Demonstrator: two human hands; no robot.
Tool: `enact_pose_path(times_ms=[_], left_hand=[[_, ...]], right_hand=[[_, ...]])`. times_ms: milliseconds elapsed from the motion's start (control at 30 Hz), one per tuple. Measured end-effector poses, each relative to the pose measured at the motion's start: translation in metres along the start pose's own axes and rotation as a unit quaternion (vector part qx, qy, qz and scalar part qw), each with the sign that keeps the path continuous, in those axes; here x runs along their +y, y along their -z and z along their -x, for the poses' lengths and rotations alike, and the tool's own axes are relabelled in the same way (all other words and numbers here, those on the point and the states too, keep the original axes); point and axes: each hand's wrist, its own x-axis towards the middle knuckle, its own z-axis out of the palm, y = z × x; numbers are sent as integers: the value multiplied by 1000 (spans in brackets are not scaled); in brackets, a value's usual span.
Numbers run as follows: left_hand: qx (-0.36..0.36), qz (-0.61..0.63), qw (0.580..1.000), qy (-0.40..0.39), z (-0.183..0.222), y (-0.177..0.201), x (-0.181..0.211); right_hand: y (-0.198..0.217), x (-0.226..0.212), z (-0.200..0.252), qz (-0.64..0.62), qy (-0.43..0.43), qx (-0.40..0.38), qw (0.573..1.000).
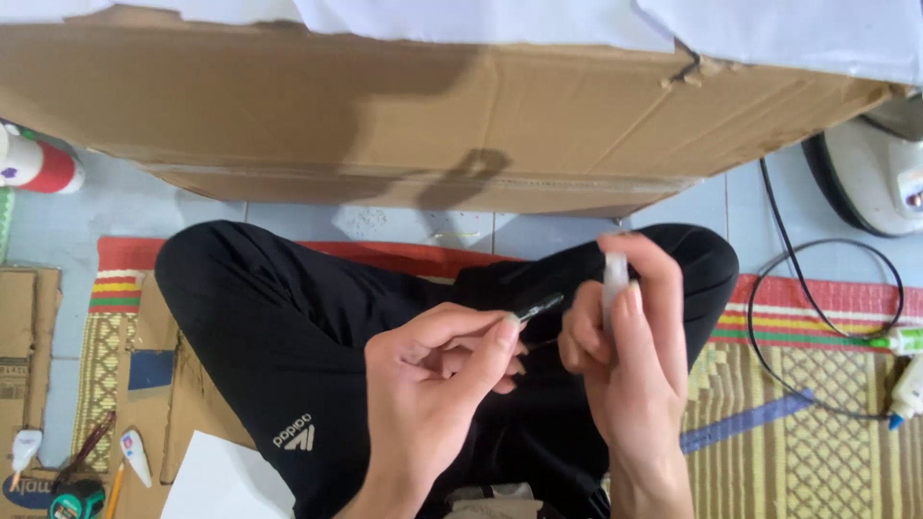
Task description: The person sits on the floor at a cardboard-box table and joins electrical wires by twisting their stripped ends together, working on one wire pair at a time. They handle black and red wires, use a lighter to heat the twisted joint, and set finished wires on the table.
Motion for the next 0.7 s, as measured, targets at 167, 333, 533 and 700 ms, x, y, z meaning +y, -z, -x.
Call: enact_pose_path(times_ms=[167,333,533,700], left_hand=[[1,35,999,-18,-7,5,5],[7,8,999,-32,-20,-3,8],[35,31,999,-12,-60,-15,25],[62,-1,991,-120,-91,-42,60]], right_hand=[[12,3,5,69,74,-33,994],[11,-9,-3,279,142,-39,949],[-6,-39,-48,418,228,-48,878],[-26,-57,-76,346,215,69,911]])
